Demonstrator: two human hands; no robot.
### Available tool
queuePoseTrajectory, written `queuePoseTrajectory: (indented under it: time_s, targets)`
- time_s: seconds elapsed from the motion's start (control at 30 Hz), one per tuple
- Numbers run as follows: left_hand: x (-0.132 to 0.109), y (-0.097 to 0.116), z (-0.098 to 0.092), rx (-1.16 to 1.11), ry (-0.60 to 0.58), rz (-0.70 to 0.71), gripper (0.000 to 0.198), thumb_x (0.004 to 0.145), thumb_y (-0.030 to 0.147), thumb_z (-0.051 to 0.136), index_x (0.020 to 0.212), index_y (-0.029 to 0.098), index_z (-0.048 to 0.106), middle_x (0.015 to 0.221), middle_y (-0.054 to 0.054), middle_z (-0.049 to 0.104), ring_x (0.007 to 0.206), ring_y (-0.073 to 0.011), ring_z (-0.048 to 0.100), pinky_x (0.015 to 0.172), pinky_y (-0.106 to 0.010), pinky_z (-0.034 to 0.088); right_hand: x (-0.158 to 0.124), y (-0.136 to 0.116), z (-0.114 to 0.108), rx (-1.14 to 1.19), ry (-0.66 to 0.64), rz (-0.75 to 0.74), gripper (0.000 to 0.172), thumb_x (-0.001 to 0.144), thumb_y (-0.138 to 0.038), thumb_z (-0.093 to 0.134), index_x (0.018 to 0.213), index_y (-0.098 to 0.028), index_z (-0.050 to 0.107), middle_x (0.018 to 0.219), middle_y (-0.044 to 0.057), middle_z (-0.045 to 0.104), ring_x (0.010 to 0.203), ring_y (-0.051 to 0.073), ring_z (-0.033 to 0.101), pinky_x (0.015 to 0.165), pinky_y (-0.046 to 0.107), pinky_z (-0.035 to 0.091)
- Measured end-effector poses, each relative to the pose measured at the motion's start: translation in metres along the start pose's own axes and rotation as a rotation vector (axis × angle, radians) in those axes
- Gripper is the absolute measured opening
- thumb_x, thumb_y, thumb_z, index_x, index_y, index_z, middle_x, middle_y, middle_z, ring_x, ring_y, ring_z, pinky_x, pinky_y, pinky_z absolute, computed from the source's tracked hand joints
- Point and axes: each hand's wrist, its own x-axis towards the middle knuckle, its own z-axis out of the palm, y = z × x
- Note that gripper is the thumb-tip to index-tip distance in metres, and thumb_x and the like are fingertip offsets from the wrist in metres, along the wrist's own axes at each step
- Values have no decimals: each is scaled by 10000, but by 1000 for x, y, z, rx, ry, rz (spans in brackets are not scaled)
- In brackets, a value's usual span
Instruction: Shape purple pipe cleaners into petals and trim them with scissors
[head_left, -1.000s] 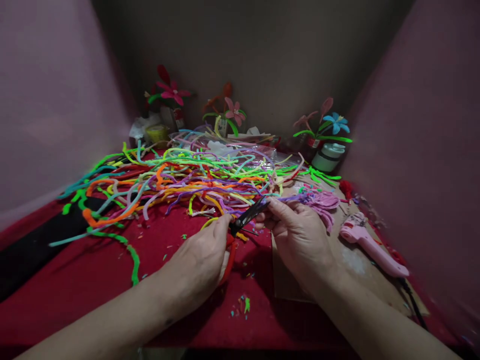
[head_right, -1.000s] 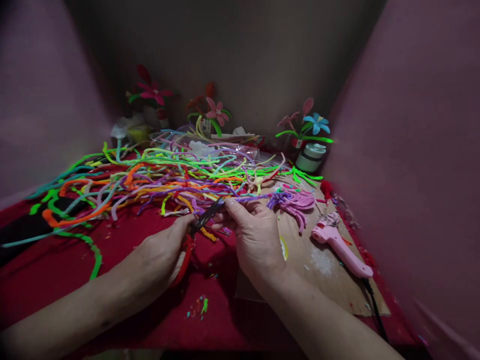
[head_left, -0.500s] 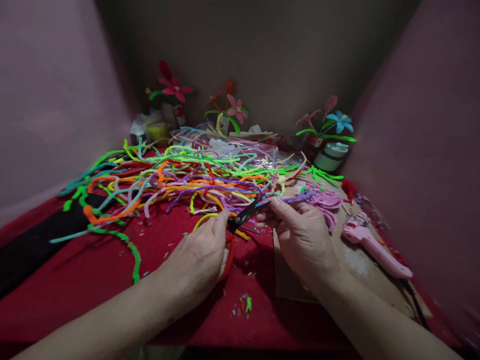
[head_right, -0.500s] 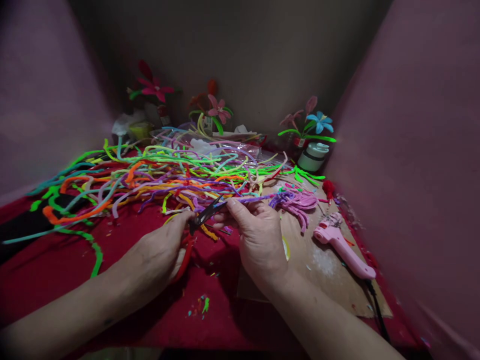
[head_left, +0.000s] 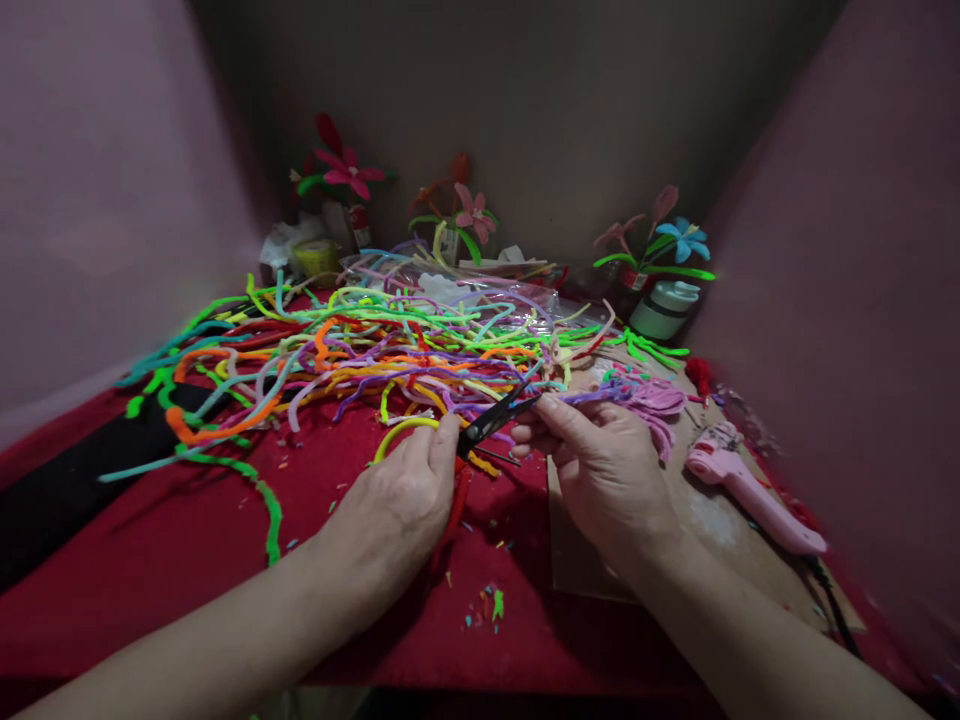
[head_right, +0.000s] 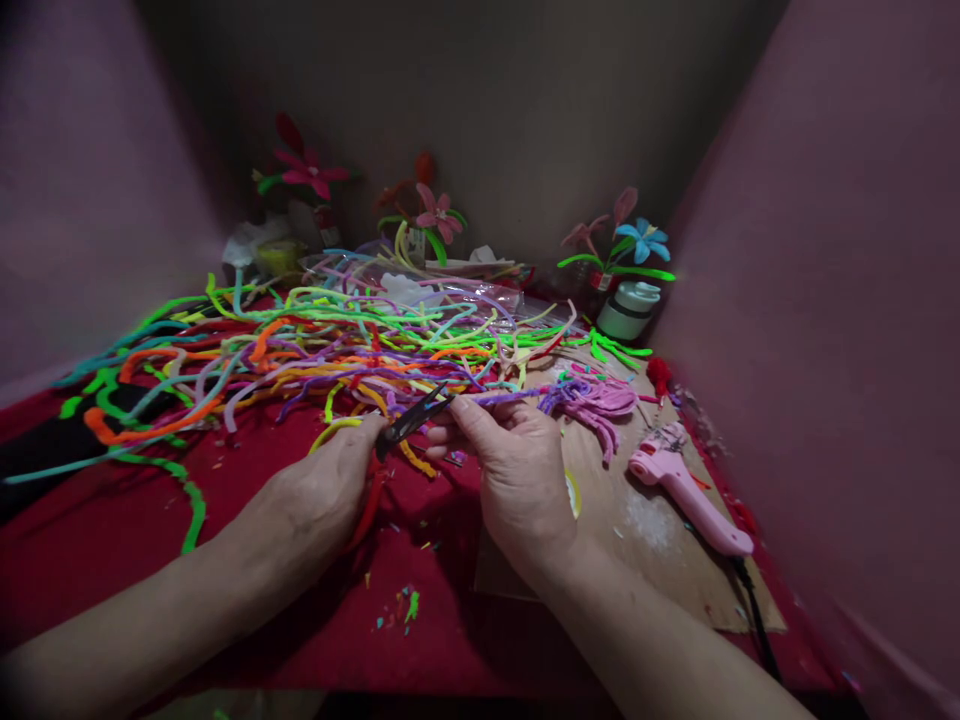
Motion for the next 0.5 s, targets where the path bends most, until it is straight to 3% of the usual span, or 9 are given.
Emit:
queuePoseTrajectory:
  time_s: [0.3,0.5]
  targets:
    - [2,1,-2,97,50,69,455,792,-6,300,1237,-15,397,883,-185,614,861,-275,640,672,-367,562,2,1,0,27,22,5,54,716,-180,677,719,-129,660,657,19,674,607,125,649,594,236,544]
    - [-1,-3,3,-104,-29,47,494,782,5,310,1274,2,349,986,-204,614,861,-258,645,664,-354,552,0,0,2,33,27,82,80,705,-193,684,684,-122,652,633,16,671,554,121,643,569,230,541]
